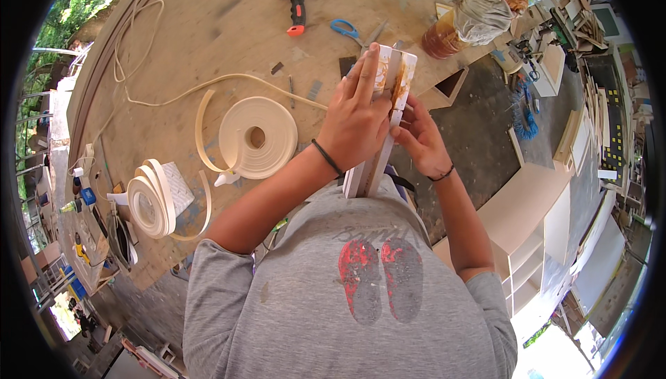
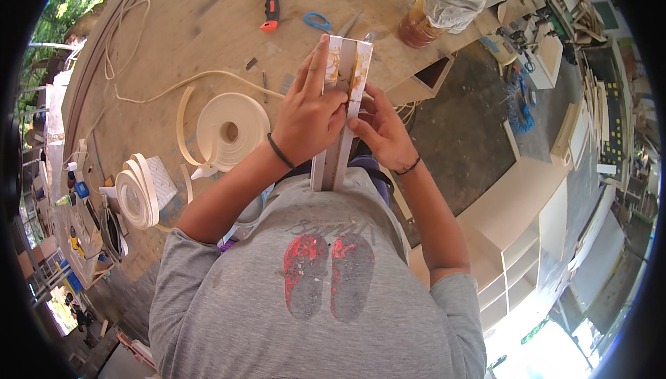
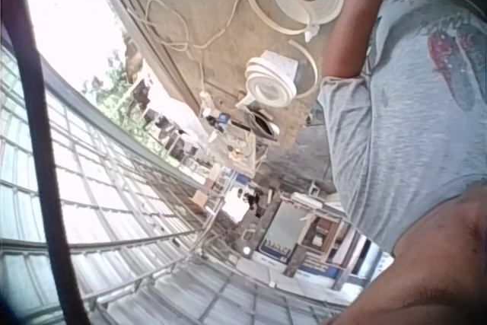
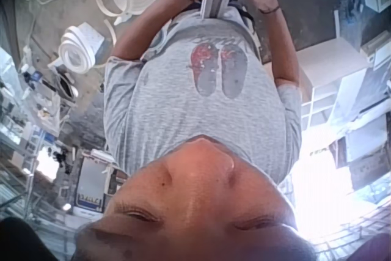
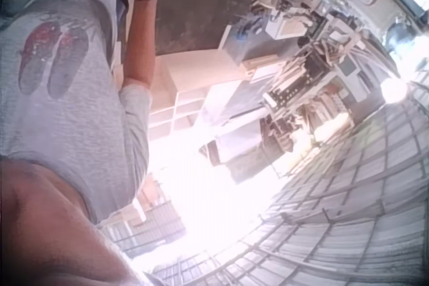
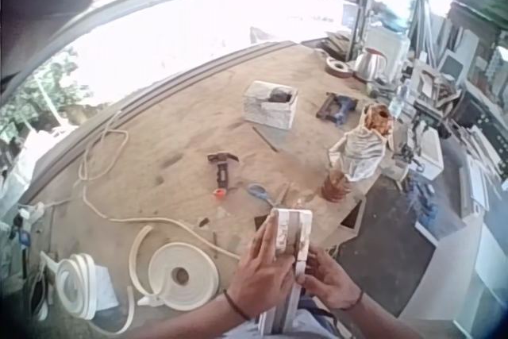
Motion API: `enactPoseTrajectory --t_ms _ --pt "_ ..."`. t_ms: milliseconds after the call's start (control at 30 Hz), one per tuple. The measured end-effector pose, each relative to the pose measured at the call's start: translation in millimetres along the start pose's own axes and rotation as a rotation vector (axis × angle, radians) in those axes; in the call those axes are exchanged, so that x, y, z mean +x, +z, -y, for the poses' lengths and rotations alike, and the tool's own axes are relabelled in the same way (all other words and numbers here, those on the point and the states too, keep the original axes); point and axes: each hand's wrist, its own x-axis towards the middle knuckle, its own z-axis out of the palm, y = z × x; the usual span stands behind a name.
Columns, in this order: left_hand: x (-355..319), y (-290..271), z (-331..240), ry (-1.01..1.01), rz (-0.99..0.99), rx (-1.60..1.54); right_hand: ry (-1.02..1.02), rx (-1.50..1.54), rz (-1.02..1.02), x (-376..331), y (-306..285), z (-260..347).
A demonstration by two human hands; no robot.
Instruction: The person retrieves a pair of scissors from a cluttered workbench, walks across a workshop, and then uses a small knife to scrape and clean a white wooden block. The person then uses the scissors to trim the block.
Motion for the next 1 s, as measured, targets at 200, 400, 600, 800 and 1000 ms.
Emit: enactPoseTrajectory --t_ms 200,400,600,800,1000 --pt "2.2 0.5 1.2 0.006 0.105 0.043 -0.004 0.03 -0.005 -1.1 -1.6 -4.4" --pt "6.8 2.1 5.3 0.055 0.141 0.05 -0.007 0.025 -0.012 -2.9 -4.4 -6.6" --pt "7.6 2.8 5.9 0.058 0.181 0.059 0.007 0.019 -0.014 -4.2 -7.2 -8.1" --pt "5.9 -0.4 6.5 0.045 0.165 0.002 0.002 0.02 -0.01 -3.1 -5.4 -4.7" --pt "1.2 -3.6 4.7 -0.021 0.064 -0.121 -0.005 0.024 0.018 0.2 -0.3 0.1"
